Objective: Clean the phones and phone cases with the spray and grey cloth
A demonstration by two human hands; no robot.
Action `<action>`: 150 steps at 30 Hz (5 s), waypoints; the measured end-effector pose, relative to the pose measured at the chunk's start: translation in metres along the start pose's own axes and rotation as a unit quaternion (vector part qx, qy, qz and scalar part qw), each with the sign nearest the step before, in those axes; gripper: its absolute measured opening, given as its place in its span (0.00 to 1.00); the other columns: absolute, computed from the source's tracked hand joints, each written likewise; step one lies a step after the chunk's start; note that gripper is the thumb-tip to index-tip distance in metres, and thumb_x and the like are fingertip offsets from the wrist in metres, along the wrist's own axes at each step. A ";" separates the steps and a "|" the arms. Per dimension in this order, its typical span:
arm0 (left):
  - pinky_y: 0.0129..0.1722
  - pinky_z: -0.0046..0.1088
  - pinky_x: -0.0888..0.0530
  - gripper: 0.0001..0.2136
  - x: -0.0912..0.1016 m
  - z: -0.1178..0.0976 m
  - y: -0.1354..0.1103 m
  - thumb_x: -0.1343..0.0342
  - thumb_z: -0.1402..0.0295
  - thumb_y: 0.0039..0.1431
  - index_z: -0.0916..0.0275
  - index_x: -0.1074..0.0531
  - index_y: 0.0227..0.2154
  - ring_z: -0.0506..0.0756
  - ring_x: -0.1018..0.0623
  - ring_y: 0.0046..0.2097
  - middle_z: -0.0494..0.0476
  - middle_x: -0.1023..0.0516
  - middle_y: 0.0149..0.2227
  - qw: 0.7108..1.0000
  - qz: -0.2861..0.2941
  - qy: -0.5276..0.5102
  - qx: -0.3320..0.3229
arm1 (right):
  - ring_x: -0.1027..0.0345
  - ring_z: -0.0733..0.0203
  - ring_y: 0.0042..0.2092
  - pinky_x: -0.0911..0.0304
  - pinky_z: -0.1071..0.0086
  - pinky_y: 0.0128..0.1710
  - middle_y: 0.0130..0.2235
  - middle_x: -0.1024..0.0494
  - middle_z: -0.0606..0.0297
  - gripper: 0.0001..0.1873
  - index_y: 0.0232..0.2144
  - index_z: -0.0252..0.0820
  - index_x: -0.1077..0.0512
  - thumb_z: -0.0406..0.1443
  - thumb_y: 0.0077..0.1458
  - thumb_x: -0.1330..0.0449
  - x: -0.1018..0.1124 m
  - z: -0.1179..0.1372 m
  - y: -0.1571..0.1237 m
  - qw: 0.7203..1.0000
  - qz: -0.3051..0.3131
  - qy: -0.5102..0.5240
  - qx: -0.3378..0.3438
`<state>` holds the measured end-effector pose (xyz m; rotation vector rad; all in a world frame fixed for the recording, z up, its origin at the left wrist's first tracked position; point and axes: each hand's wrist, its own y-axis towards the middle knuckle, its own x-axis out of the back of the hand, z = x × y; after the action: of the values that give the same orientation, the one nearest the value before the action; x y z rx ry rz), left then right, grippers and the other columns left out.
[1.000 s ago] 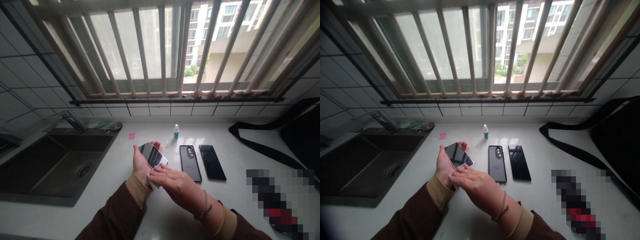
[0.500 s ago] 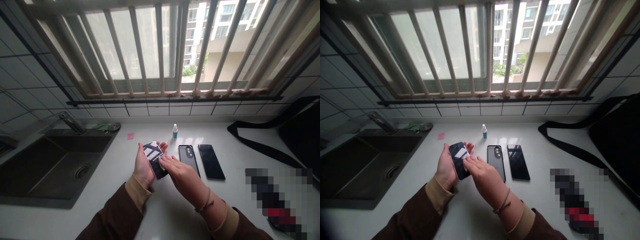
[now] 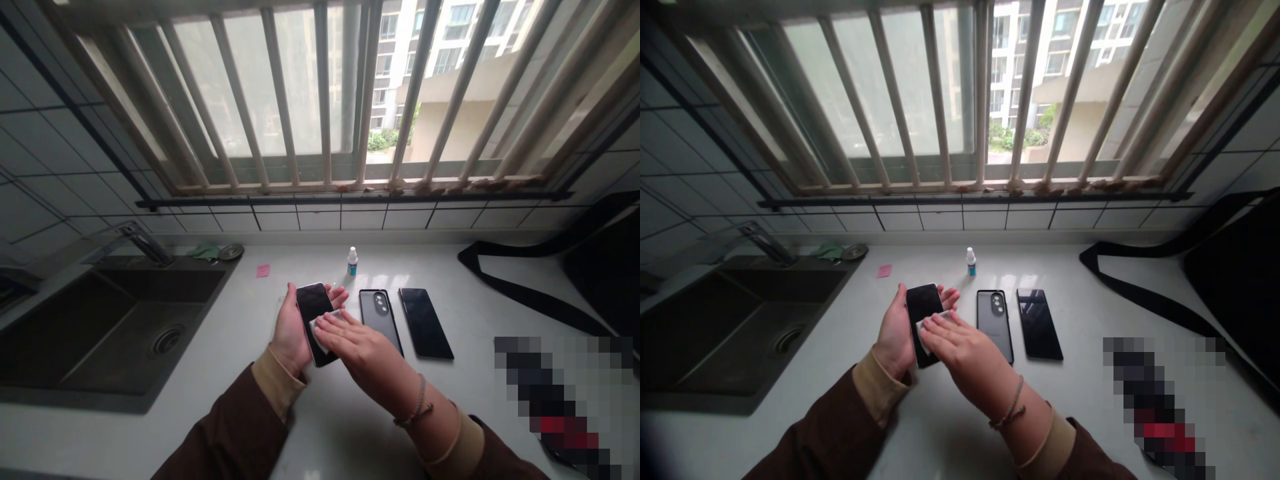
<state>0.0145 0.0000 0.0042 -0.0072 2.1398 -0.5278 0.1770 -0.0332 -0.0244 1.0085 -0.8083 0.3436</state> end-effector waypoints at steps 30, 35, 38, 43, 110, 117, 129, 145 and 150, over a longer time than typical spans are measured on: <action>0.57 0.50 0.23 0.36 0.007 0.007 0.007 0.56 0.40 0.70 0.75 0.28 0.54 0.71 0.18 0.55 0.85 0.21 0.55 0.997 -0.004 0.014 0.081 | 0.30 0.57 0.66 0.39 0.60 0.71 0.63 0.22 0.57 0.22 0.59 0.40 0.25 0.25 0.68 0.48 0.008 0.007 0.001 0.991 0.023 0.122 -0.042; 0.58 0.46 0.22 0.37 0.004 -0.001 0.006 0.59 0.40 0.70 0.75 0.28 0.54 0.70 0.19 0.58 0.85 0.22 0.57 0.998 -0.025 0.018 0.054 | 0.24 0.59 0.61 0.39 0.60 0.71 0.55 0.16 0.64 0.21 0.57 0.46 0.23 0.27 0.67 0.44 0.033 0.026 0.007 0.944 0.093 0.315 -0.033; 0.58 0.47 0.23 0.36 0.003 -0.004 0.004 0.57 0.40 0.70 0.74 0.26 0.52 0.71 0.19 0.58 0.84 0.22 0.57 0.998 -0.020 0.014 0.059 | 0.17 0.57 0.51 0.29 0.61 0.62 0.48 0.13 0.63 0.16 0.53 0.47 0.19 0.33 0.69 0.43 0.043 0.025 0.009 0.893 0.119 0.422 -0.103; 0.57 0.48 0.23 0.33 0.007 -0.003 -0.001 0.53 0.42 0.69 0.72 0.23 0.49 0.69 0.17 0.53 0.78 0.17 0.50 0.988 0.039 0.049 0.139 | 0.18 0.51 0.51 0.22 0.58 0.52 0.49 0.14 0.57 0.17 0.50 0.43 0.18 0.44 0.70 0.42 0.043 0.004 0.005 0.831 -0.053 0.454 -0.316; 0.54 0.43 0.21 0.38 0.009 -0.020 0.005 0.62 0.40 0.71 0.72 0.24 0.54 0.67 0.19 0.58 0.79 0.21 0.57 0.997 -0.017 0.071 0.014 | 0.27 0.62 0.36 0.32 0.71 0.36 0.36 0.19 0.62 0.11 0.37 0.40 0.19 0.41 0.59 0.34 0.028 -0.007 0.002 0.679 0.045 0.585 -0.441; 0.55 0.45 0.21 0.40 0.003 -0.007 -0.003 0.61 0.39 0.70 0.76 0.24 0.53 0.70 0.18 0.55 0.84 0.19 0.53 0.990 0.010 0.125 0.071 | 0.27 0.62 0.35 0.33 0.70 0.37 0.34 0.18 0.62 0.14 0.38 0.39 0.17 0.44 0.59 0.33 0.013 0.001 0.004 0.697 0.043 0.576 -0.426; 0.67 0.44 0.36 0.13 0.031 -0.042 0.012 0.50 0.62 0.71 0.60 0.24 0.49 0.69 0.30 0.65 0.70 0.24 0.58 0.674 -0.177 0.655 -0.292 | 0.30 0.63 0.30 0.39 0.72 0.29 0.32 0.17 0.61 0.15 0.40 0.38 0.15 0.42 0.62 0.39 0.017 0.000 0.005 0.779 0.042 0.438 -0.446; 0.54 0.32 0.29 0.14 0.056 -0.046 0.026 0.46 0.75 0.65 0.64 0.22 0.50 0.60 0.20 0.51 0.65 0.18 0.47 0.480 -0.107 0.853 -0.177 | 0.42 0.67 0.23 0.48 0.71 0.25 0.27 0.20 0.67 0.16 0.40 0.42 0.14 0.36 0.60 0.42 0.007 0.000 0.005 0.831 0.124 0.321 -0.438; 0.54 0.31 0.29 0.12 0.055 -0.036 0.028 0.48 0.75 0.67 0.64 0.21 0.48 0.59 0.20 0.51 0.64 0.17 0.48 0.485 -0.076 0.850 -0.192 | 0.28 0.61 0.33 0.36 0.69 0.37 0.33 0.15 0.67 0.16 0.39 0.47 0.14 0.33 0.60 0.43 0.010 0.002 0.007 0.860 0.137 0.272 -0.409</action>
<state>-0.0413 0.0280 -0.0314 0.1400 4.2631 0.1298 0.1783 -0.0322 -0.0124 -0.0279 -0.4850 0.4441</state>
